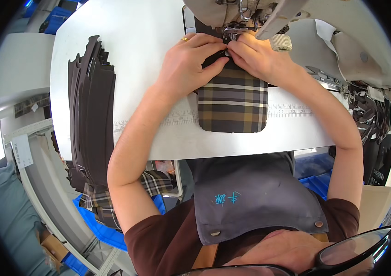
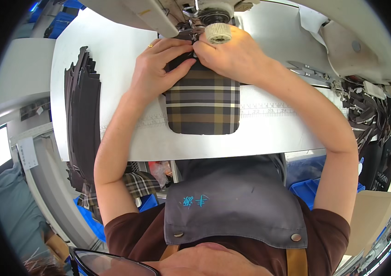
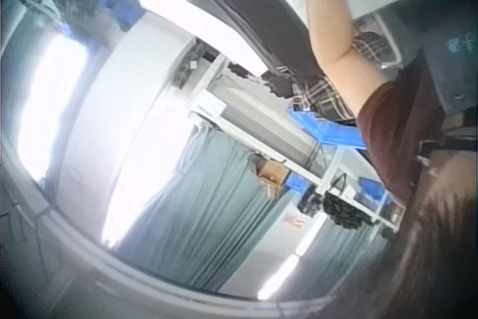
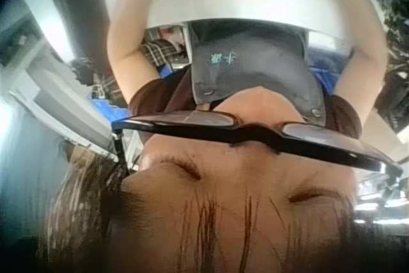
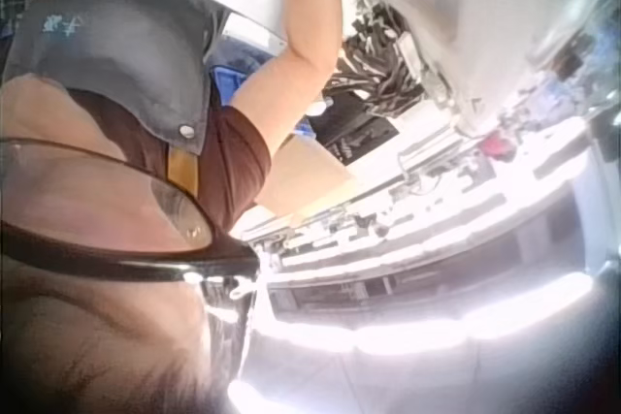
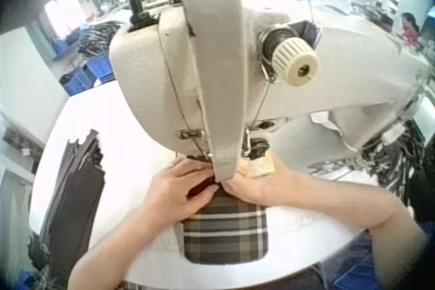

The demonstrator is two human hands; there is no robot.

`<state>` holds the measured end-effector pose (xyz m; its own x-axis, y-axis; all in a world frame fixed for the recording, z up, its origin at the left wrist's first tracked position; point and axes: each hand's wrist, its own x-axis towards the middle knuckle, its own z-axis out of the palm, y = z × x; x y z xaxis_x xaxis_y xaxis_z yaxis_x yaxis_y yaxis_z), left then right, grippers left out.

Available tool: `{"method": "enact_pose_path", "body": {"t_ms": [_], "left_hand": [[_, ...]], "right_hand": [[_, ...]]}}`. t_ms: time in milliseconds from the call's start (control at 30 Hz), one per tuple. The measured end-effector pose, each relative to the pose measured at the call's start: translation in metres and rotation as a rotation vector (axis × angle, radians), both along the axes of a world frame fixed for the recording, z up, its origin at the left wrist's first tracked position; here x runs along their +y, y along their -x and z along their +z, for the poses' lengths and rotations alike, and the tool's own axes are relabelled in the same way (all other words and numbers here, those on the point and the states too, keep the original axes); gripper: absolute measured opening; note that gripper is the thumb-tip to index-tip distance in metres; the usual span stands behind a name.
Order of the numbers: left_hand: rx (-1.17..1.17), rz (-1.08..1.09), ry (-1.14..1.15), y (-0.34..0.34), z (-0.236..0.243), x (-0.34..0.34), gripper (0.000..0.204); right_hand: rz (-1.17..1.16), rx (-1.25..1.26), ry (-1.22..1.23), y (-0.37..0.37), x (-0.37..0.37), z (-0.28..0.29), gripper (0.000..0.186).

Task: The person operates an industrial sewing machine to attach zippers to plaid fabric pouches. They align the zipper tape with the fabric edges, guide the material under the presser foot, and sew along the zipper line. After stitching, they trim excess threads and fabric, then flip the pouch to inspect the finished seam before proceeding to the next unit.

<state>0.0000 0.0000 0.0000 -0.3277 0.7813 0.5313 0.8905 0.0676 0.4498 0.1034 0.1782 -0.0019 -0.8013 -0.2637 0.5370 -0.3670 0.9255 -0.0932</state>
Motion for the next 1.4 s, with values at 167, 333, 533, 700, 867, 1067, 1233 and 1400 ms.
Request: {"method": "enact_pose_path", "body": {"t_ms": [167,333,533,700,867,1067,1233,1400], "left_hand": [[0.003,0.034,-0.075,0.000,-0.003,0.009,0.011],[-0.458,0.163,0.025,-0.005,0.011,0.009,0.015],[-0.572,0.022,0.006,0.006,0.009,0.009,0.014],[-0.651,-0.159,0.081,0.033,0.010,0.007,0.011],[-0.629,-0.097,0.059,0.023,0.013,0.006,0.012],[-0.715,0.077,0.076,0.009,0.020,0.007,0.013],[-0.700,0.059,0.076,0.014,0.017,0.007,0.013],[-0.647,0.066,0.100,0.011,0.019,0.008,0.011]], "right_hand": [[-0.130,-0.148,0.506,-0.006,-0.001,-0.011,0.019],[0.144,-0.135,0.189,-0.058,-0.023,0.029,0.025],[0.185,-0.007,0.062,-0.060,-0.046,0.006,0.023],[0.138,-0.014,0.310,-0.037,-0.072,0.014,0.022],[0.176,-0.003,0.274,-0.050,-0.056,0.015,0.024],[0.201,-0.046,0.213,-0.067,-0.038,0.004,0.021],[0.227,-0.104,0.106,-0.066,-0.038,0.012,0.022],[0.234,-0.114,0.098,-0.066,-0.038,0.014,0.023]]}}
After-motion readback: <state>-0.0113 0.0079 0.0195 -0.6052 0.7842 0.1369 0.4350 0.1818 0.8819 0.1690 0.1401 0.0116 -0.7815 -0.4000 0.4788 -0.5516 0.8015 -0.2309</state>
